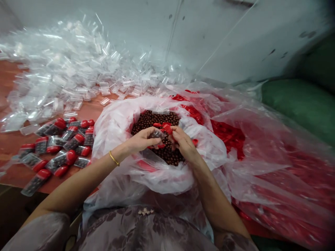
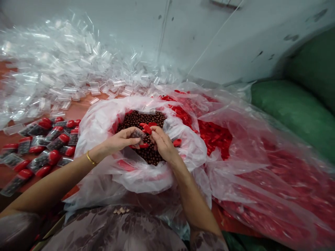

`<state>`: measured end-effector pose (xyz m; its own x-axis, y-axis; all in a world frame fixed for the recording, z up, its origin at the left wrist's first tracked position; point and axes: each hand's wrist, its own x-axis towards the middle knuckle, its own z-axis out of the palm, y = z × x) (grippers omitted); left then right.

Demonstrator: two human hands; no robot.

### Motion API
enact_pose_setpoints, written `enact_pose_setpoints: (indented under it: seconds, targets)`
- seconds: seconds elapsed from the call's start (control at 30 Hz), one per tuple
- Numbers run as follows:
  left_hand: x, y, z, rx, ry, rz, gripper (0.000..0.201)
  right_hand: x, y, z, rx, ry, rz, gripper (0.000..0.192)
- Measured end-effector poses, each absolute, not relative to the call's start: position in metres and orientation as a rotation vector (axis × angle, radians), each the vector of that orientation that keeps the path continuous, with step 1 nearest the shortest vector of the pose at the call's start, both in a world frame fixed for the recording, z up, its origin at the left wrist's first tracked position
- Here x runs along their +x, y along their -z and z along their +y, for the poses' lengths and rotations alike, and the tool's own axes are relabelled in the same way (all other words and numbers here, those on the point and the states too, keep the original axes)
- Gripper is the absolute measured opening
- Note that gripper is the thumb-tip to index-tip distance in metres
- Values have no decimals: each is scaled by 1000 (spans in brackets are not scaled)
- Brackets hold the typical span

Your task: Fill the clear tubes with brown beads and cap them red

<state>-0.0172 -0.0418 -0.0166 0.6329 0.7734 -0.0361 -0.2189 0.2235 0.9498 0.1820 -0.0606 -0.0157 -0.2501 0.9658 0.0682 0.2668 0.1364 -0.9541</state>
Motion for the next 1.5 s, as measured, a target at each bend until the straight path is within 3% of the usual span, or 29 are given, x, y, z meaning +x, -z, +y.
enact_pose_setpoints:
  seconds: [0.5, 0.77, 0.9, 1.07, 1.2, 1.33, 1.5]
  targets:
    - [-13, 23, -46, 1489, -868, 772, 23, 162, 17, -75, -1225, -643, -1950, 45]
    - [-14, 21, -49, 1628, -761, 903, 20, 173, 10, -78, -1236, -415, -2238, 42]
    - [-12, 14, -52, 1571, -556, 791, 26, 175, -1, -70, -1272, -368, -2010, 35]
    - [-14, 7, -52, 1799, -520, 748, 26, 149, 6, -56, -1281, -740, -1529, 58]
    - [-14, 6, -53, 1886, -497, 794, 21, 132, 13, -49, -1239, -1128, -1506, 74]
    - [-14, 8, -58, 2004, -458, 835, 12, 135, 16, -52, -1156, -1339, -1704, 81]
    - [-12, 9, -60, 2172, -378, 880, 8, 139, 15, -61, -1168, -1376, -1811, 80]
